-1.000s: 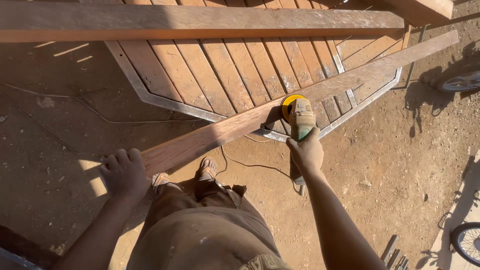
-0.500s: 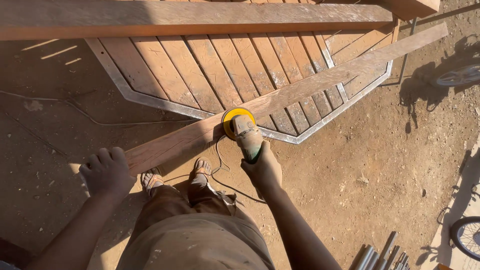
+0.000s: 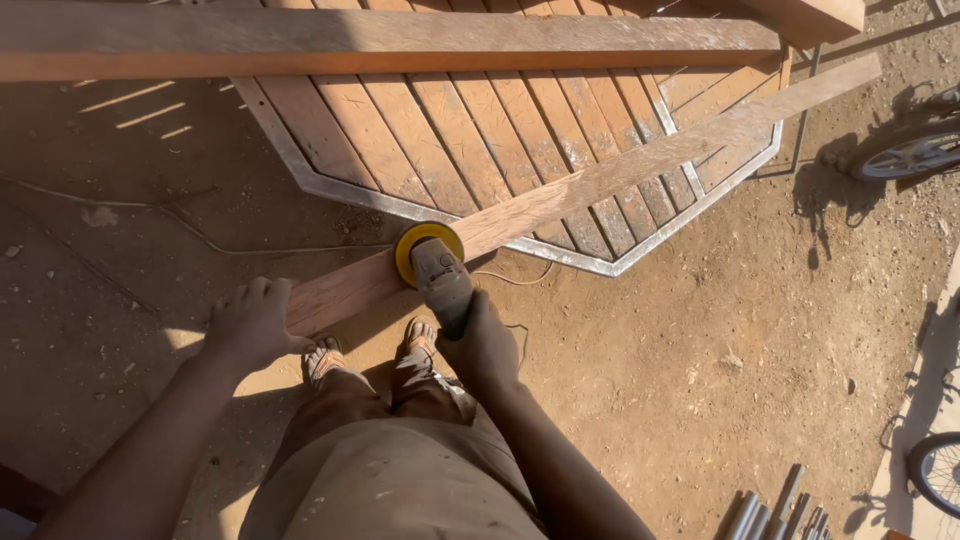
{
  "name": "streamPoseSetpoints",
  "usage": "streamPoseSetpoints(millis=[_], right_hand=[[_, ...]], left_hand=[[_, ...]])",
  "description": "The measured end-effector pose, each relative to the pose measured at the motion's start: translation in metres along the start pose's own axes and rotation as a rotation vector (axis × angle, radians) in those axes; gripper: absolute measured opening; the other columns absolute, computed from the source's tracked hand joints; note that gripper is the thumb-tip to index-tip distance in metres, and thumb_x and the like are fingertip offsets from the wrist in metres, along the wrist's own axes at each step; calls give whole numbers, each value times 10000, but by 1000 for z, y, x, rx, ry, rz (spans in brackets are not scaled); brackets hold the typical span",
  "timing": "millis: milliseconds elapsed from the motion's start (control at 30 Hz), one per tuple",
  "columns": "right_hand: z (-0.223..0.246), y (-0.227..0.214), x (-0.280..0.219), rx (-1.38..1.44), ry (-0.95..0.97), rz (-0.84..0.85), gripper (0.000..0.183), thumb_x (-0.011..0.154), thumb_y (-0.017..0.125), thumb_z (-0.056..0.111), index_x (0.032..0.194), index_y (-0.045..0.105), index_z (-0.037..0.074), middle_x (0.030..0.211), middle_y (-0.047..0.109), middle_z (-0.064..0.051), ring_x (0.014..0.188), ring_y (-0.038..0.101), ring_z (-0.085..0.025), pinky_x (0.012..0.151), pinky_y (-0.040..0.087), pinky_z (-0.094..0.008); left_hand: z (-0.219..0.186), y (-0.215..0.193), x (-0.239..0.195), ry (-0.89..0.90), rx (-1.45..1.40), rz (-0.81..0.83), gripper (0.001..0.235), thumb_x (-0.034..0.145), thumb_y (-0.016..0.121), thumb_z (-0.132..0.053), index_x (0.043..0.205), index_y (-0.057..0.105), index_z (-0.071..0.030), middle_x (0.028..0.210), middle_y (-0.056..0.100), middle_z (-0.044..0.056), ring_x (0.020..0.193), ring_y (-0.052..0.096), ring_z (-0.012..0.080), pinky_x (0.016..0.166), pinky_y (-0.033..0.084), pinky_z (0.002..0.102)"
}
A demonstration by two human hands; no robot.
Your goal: Sanding a wooden plank using an angle grinder with a sanding disc
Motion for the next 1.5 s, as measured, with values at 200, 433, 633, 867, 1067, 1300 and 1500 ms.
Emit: streamPoseSetpoints(millis=[200, 433, 633, 867, 1067, 1300, 1500], right_hand=[[18, 23, -22, -95, -154, 3, 693, 785, 727, 363, 1354, 379, 175, 1159, 626, -184, 985, 694, -529, 862, 585, -645], [-94, -66, 29, 158, 190, -291, 674, 761, 767, 433, 1261, 431, 130, 1084, 679, -251, 1065, 685, -493, 897, 531, -607], [-19, -14, -16, 210, 126, -166, 602, 776, 722, 291, 1243, 399, 92, 1104, 661, -309, 1067, 662, -570, 891, 526, -652], [44, 54, -58, -81, -242, 2, 745, 759, 741, 317, 1385, 397, 105, 1141, 628, -232, 979, 686, -545, 824, 583, -667], [-52, -11, -19, 133, 141, -112, 674, 788, 733, 334, 1333, 416, 96, 1145, 667, -247, 1090, 678, -528, 905, 555, -618], [-61, -22, -15, 161, 221, -202, 638, 757, 738, 405, 1222, 394, 135, 1088, 677, -255, 1077, 682, -503, 884, 534, -607], [58, 54, -55, -11, -105, 16, 692, 791, 718, 380, 1333, 376, 117, 1136, 641, -252, 987, 683, -560, 843, 559, -654]], left_hand=[[40, 16, -17, -45, -97, 73, 878, 680, 851, -525, 1385, 484, -151, 1353, 581, 159, 1298, 594, 390, 951, 577, 590], [41, 34, -12, 25, -124, 21, 895, 676, 898, -482, 1337, 442, -89, 1297, 537, 182, 1236, 609, 434, 872, 640, 577], [39, 27, -13, 62, -143, 16, 899, 695, 917, -475, 1339, 441, -66, 1271, 526, 205, 1222, 610, 461, 899, 649, 569], [36, 9, -23, 38, -229, 120, 886, 720, 917, -489, 1329, 446, -51, 1361, 500, 212, 1293, 566, 442, 943, 632, 554], [41, 17, -21, -8, -211, 121, 919, 674, 917, -545, 1317, 445, -88, 1383, 499, 177, 1314, 571, 411, 988, 623, 546], [39, 9, -31, -47, -362, 194, 915, 713, 920, -498, 1377, 466, -61, 1426, 502, 192, 1336, 562, 428, 1058, 557, 563], [86, 27, -39, -328, -1116, 133, 737, 1057, 410, -737, 1387, 639, -119, 1338, 607, 226, 1272, 577, 393, 1030, 487, 510]])
Point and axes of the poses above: each hand's wrist, its own x-axis towards the middle knuckle, its own y-axis out of the palm, z = x × y, the point moved 9 cm from there along x, towards the middle knuckle
